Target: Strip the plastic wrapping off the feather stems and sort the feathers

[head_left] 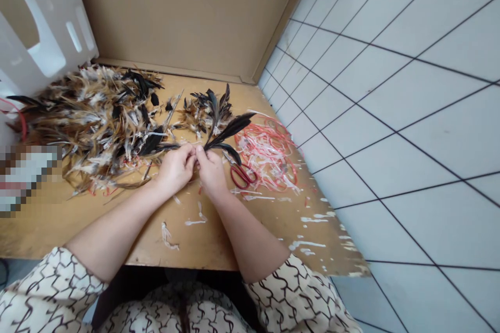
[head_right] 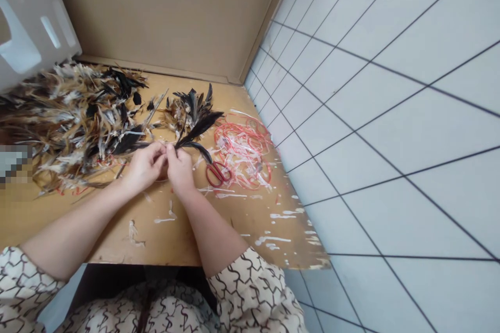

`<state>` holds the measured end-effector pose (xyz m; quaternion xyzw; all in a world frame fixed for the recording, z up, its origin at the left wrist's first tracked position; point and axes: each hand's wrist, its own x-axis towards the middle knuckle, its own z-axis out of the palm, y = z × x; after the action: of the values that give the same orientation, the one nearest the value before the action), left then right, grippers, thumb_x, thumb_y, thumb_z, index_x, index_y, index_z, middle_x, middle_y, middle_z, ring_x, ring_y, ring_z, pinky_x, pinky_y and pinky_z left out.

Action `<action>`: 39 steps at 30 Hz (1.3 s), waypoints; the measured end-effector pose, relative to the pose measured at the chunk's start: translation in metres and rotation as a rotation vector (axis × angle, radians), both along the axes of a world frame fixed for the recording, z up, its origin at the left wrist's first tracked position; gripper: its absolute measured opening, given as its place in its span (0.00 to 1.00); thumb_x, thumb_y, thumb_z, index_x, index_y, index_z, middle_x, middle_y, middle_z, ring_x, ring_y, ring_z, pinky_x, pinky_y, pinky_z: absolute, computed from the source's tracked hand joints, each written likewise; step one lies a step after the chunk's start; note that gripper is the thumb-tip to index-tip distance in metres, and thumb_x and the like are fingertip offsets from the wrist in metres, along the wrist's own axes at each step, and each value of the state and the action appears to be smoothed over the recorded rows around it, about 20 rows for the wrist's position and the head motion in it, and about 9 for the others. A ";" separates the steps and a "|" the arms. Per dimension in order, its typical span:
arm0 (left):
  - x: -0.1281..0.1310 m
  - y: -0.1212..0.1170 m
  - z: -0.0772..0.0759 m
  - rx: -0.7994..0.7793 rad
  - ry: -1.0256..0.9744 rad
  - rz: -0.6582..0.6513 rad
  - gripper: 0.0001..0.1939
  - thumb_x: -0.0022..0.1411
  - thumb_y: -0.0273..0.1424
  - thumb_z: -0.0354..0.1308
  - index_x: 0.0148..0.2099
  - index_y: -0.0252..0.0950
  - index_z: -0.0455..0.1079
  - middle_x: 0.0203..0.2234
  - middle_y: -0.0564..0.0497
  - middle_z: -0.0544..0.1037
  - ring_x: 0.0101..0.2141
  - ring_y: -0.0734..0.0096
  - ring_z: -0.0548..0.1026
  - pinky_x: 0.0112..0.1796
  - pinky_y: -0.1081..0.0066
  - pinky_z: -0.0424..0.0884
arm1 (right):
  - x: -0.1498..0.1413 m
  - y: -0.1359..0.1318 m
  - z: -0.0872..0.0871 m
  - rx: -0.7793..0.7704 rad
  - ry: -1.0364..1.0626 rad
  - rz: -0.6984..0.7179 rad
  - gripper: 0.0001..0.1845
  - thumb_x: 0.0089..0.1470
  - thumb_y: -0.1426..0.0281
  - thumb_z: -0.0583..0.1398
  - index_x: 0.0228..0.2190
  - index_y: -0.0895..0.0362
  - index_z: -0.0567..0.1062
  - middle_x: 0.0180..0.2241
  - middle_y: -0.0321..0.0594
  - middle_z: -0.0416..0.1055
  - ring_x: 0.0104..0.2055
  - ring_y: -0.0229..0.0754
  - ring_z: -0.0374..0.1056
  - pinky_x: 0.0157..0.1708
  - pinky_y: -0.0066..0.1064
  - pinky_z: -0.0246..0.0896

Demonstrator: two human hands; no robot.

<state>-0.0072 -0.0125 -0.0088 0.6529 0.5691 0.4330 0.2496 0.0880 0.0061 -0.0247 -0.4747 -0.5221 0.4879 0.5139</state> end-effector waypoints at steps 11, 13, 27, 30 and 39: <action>-0.064 0.018 0.018 -0.202 0.846 0.405 0.12 0.53 0.35 0.53 0.32 0.33 0.73 0.35 0.37 0.76 0.37 0.52 0.73 0.32 0.63 0.68 | 0.001 0.004 0.002 -0.148 0.232 0.052 0.14 0.49 0.64 0.55 0.17 0.58 0.71 0.21 0.37 0.72 0.25 0.37 0.68 0.33 0.31 0.62; -0.070 0.019 0.016 -0.245 0.892 0.414 0.11 0.52 0.30 0.51 0.31 0.32 0.74 0.35 0.35 0.76 0.38 0.50 0.73 0.32 0.62 0.69 | -0.001 0.003 0.004 -0.161 0.260 0.074 0.14 0.50 0.65 0.55 0.18 0.58 0.71 0.20 0.37 0.72 0.25 0.37 0.68 0.33 0.31 0.63; -0.072 0.011 0.026 0.356 0.678 0.255 0.12 0.58 0.28 0.43 0.31 0.38 0.68 0.27 0.47 0.75 0.32 0.64 0.72 0.34 0.67 0.66 | 0.020 0.007 0.016 0.258 -0.076 -0.180 0.14 0.53 0.64 0.51 0.28 0.57 0.73 0.30 0.40 0.74 0.36 0.41 0.69 0.43 0.35 0.60; -0.070 0.010 0.028 0.415 0.671 0.152 0.13 0.60 0.30 0.42 0.30 0.38 0.67 0.26 0.47 0.74 0.30 0.64 0.70 0.34 0.67 0.66 | 0.026 0.011 0.017 0.391 -0.197 -0.242 0.14 0.54 0.63 0.51 0.29 0.56 0.74 0.36 0.42 0.73 0.44 0.44 0.65 0.49 0.37 0.55; -0.067 0.008 0.029 0.434 0.557 0.154 0.11 0.59 0.30 0.44 0.30 0.38 0.67 0.26 0.47 0.73 0.31 0.64 0.70 0.36 0.65 0.66 | 0.024 0.013 0.005 0.290 -0.527 0.010 0.05 0.48 0.69 0.55 0.23 0.53 0.70 0.26 0.40 0.69 0.35 0.45 0.64 0.40 0.35 0.56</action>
<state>-0.0742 -0.0050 0.0206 0.7390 0.5575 0.3668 -0.0927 0.1117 0.0194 -0.0195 -0.5039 -0.7040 0.2711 0.4207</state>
